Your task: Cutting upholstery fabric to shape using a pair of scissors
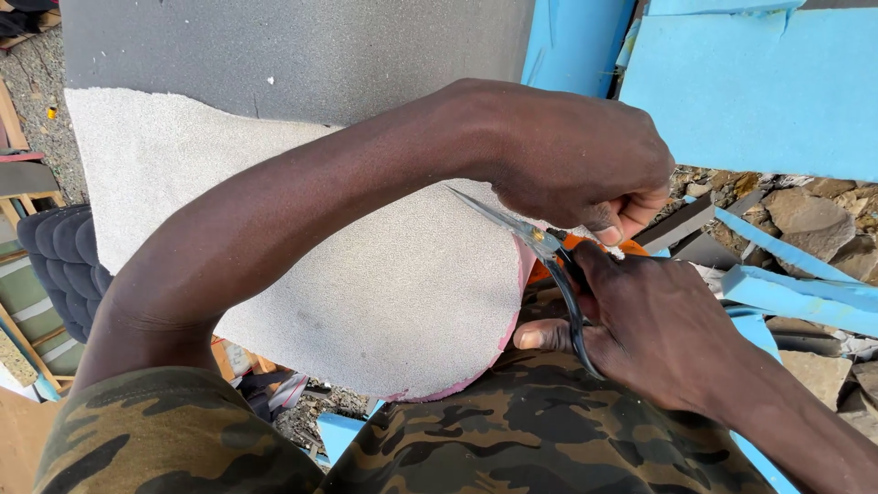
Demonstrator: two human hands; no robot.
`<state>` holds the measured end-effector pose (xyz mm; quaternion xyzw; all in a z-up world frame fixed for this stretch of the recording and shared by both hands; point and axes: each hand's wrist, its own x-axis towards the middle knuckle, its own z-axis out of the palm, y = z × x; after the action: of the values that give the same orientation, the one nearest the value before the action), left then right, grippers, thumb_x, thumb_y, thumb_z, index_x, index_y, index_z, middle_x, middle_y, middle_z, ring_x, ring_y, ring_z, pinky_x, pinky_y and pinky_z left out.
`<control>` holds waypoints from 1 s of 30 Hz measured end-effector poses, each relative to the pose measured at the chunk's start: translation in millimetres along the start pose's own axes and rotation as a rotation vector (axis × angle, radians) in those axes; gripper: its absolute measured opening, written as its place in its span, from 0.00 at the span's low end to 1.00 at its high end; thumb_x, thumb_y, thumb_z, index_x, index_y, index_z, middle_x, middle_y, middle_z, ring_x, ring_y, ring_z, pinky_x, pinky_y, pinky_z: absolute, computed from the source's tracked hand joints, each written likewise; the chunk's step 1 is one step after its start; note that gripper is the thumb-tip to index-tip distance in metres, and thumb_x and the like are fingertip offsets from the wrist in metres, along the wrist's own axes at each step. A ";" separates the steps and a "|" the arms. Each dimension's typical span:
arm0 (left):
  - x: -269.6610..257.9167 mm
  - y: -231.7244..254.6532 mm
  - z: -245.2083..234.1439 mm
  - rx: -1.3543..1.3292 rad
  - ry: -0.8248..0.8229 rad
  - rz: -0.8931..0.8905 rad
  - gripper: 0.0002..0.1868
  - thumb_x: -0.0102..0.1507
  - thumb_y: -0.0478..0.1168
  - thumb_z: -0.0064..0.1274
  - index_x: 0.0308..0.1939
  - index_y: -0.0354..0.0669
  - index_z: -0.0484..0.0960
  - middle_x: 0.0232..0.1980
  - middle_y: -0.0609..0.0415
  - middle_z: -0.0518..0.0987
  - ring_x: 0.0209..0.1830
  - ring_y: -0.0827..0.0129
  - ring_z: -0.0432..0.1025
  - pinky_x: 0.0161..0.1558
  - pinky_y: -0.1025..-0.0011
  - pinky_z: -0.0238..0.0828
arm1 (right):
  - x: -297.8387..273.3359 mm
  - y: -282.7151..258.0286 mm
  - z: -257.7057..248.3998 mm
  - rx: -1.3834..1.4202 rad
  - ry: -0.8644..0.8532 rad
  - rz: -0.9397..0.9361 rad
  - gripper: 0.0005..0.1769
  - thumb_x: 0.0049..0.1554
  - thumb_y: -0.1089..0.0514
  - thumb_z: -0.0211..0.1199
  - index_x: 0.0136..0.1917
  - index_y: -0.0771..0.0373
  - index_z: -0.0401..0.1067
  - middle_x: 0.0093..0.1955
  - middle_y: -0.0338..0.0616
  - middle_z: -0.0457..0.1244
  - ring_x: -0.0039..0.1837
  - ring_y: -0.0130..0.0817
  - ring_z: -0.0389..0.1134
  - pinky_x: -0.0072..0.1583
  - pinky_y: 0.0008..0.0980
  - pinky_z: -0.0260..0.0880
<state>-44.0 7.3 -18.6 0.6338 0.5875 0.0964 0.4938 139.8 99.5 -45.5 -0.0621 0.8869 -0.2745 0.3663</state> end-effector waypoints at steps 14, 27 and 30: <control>7.5 -12.0 5.8 -0.038 0.024 0.052 0.09 0.61 0.35 0.51 0.27 0.53 0.79 0.26 0.63 0.77 0.26 0.71 0.64 0.29 0.64 0.58 | 7.9 28.2 37.1 -0.051 0.150 -0.101 0.31 0.54 0.25 0.54 0.43 0.55 0.68 0.28 0.47 0.65 0.33 0.60 0.64 0.37 0.53 0.56; 8.5 -14.8 4.5 -0.030 0.082 0.146 0.09 0.61 0.33 0.48 0.28 0.51 0.76 0.27 0.60 0.74 0.25 0.68 0.61 0.29 0.62 0.54 | 8.1 10.1 -6.7 -0.083 0.075 -0.047 0.44 0.48 0.08 0.54 0.45 0.50 0.64 0.26 0.49 0.66 0.34 0.62 0.66 0.38 0.52 0.58; 10.8 -17.4 4.5 -0.018 0.106 0.181 0.08 0.56 0.33 0.45 0.28 0.50 0.78 0.33 0.59 0.77 0.28 0.67 0.65 0.29 0.63 0.57 | 8.2 23.7 9.4 -0.127 0.153 -0.138 0.36 0.56 0.18 0.54 0.37 0.53 0.64 0.26 0.54 0.61 0.33 0.67 0.60 0.36 0.55 0.55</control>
<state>-49.0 10.9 -38.6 0.6740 0.5522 0.1794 0.4568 142.4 112.7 -68.6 -0.1248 0.9215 -0.2464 0.2732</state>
